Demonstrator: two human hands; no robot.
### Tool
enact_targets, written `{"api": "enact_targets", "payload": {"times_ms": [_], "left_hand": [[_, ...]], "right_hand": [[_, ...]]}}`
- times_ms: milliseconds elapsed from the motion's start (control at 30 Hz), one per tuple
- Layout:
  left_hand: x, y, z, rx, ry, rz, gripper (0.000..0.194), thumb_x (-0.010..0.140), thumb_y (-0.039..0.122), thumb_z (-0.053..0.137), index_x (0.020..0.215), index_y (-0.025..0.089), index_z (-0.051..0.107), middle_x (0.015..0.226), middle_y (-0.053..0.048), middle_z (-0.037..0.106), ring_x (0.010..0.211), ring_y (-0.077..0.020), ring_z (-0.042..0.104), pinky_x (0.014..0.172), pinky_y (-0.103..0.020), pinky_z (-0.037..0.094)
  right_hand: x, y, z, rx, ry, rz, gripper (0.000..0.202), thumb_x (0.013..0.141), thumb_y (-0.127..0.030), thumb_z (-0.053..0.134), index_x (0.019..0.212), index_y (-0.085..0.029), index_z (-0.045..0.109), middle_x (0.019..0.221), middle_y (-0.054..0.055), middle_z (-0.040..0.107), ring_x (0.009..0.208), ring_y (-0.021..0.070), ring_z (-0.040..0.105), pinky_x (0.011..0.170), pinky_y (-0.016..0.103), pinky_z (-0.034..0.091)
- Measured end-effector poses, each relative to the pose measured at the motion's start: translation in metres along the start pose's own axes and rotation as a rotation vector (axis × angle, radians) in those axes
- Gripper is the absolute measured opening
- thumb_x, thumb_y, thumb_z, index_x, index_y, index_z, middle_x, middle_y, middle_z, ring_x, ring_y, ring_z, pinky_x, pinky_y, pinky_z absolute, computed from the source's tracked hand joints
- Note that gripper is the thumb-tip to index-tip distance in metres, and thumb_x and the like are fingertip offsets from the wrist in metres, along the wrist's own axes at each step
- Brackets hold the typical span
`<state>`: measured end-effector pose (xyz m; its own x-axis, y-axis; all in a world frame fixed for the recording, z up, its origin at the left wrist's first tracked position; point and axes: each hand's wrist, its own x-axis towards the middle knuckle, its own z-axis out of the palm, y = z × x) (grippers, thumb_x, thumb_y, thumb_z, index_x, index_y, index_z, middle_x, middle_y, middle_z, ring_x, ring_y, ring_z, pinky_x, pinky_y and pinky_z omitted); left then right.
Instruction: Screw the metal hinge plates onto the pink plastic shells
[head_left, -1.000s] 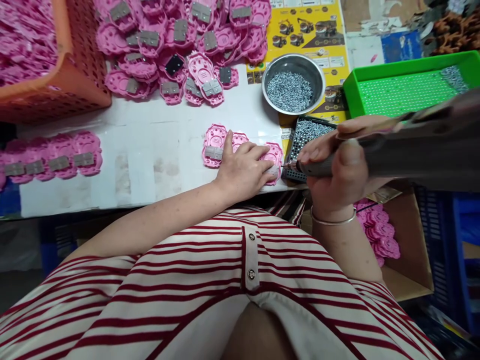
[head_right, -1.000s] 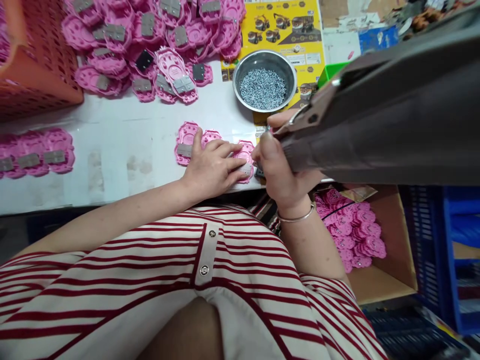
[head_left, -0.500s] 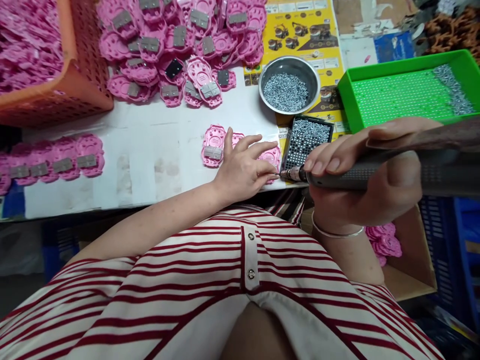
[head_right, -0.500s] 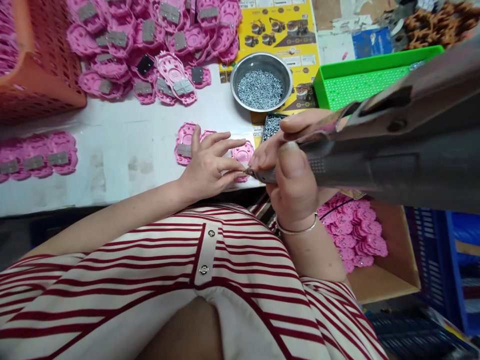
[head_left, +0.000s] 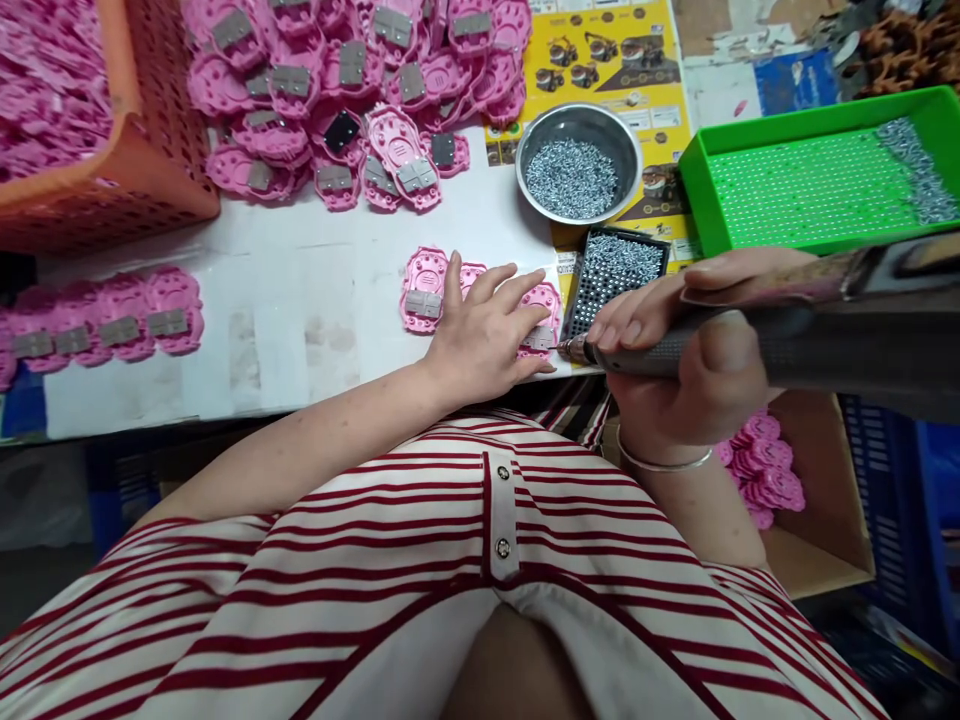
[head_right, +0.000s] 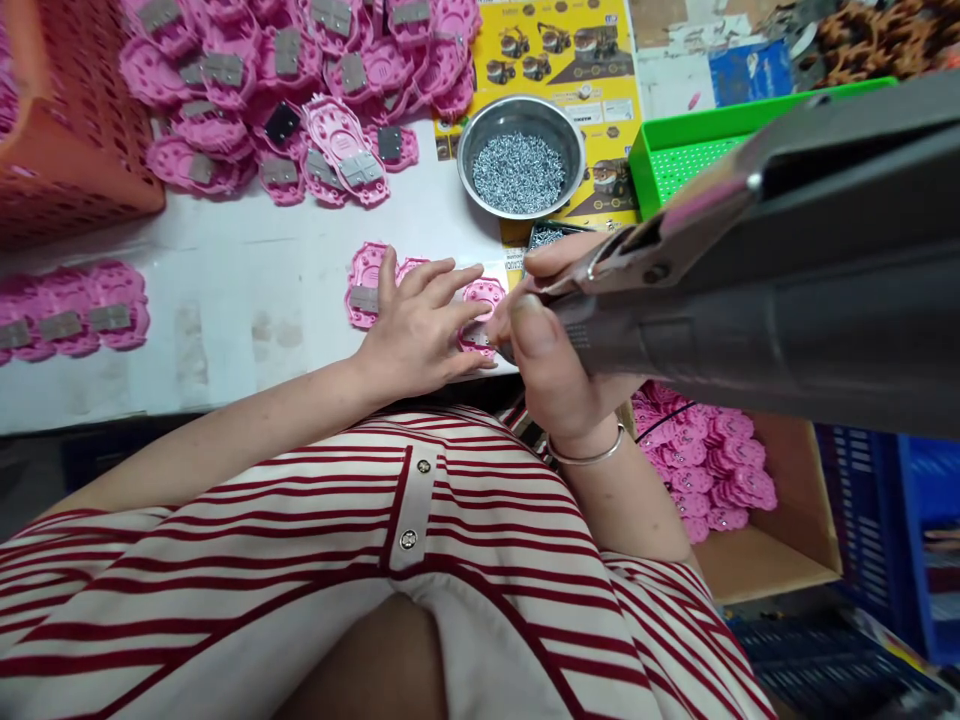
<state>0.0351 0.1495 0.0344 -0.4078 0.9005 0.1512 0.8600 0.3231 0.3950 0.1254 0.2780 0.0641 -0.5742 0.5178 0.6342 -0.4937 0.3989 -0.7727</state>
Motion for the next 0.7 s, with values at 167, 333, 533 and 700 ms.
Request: {"api": "enact_targets", "payload": {"times_ms": [167, 333, 533, 700], "left_hand": [[-0.004, -0.005, 0.003, 0.047, -0.075, 0.001, 0.048, 0.079, 0.046, 0.079, 0.121, 0.024, 0.069, 0.149, -0.012, 0.053, 0.14, -0.0421, 0.04, 0.115, -0.077, 0.013], [-0.006, -0.004, 0.006, 0.055, -0.07, 0.005, 0.049, 0.081, 0.043, 0.078, 0.125, 0.025, 0.067, 0.146, -0.011, 0.056, 0.138, -0.0412, 0.042, 0.116, -0.078, 0.012], [-0.006, -0.004, 0.007, 0.05, -0.058, 0.003, 0.046, 0.082, 0.041, 0.077, 0.125, 0.026, 0.068, 0.143, -0.01, 0.059, 0.137, -0.0412, 0.043, 0.116, -0.078, 0.012], [-0.006, -0.004, 0.007, 0.062, -0.056, 0.005, 0.045, 0.083, 0.041, 0.076, 0.125, 0.029, 0.068, 0.142, -0.009, 0.06, 0.136, -0.04, 0.044, 0.116, -0.077, 0.012]], "right_hand": [[-0.009, 0.006, -0.002, -0.101, 0.046, 0.061, 0.029, 0.085, -0.065, 0.053, 0.096, -0.038, 0.054, 0.055, -0.005, 0.037, 0.041, 0.0127, 0.036, 0.04, 0.033, 0.041], [-0.012, 0.015, -0.001, 0.04, 0.06, 0.077, 0.028, 0.084, -0.061, 0.059, 0.098, -0.036, 0.058, 0.057, -0.006, 0.04, 0.043, 0.0111, 0.04, 0.042, 0.031, 0.04], [-0.013, 0.027, -0.001, 0.1, 0.059, 0.069, 0.029, 0.083, -0.054, 0.064, 0.105, -0.035, 0.063, 0.062, -0.005, 0.044, 0.047, 0.0116, 0.048, 0.046, 0.031, 0.045], [-0.014, 0.033, -0.001, 0.102, 0.041, 0.048, 0.028, 0.085, -0.052, 0.061, 0.107, -0.034, 0.062, 0.065, -0.004, 0.05, 0.047, 0.011, 0.048, 0.047, 0.03, 0.045]]}}
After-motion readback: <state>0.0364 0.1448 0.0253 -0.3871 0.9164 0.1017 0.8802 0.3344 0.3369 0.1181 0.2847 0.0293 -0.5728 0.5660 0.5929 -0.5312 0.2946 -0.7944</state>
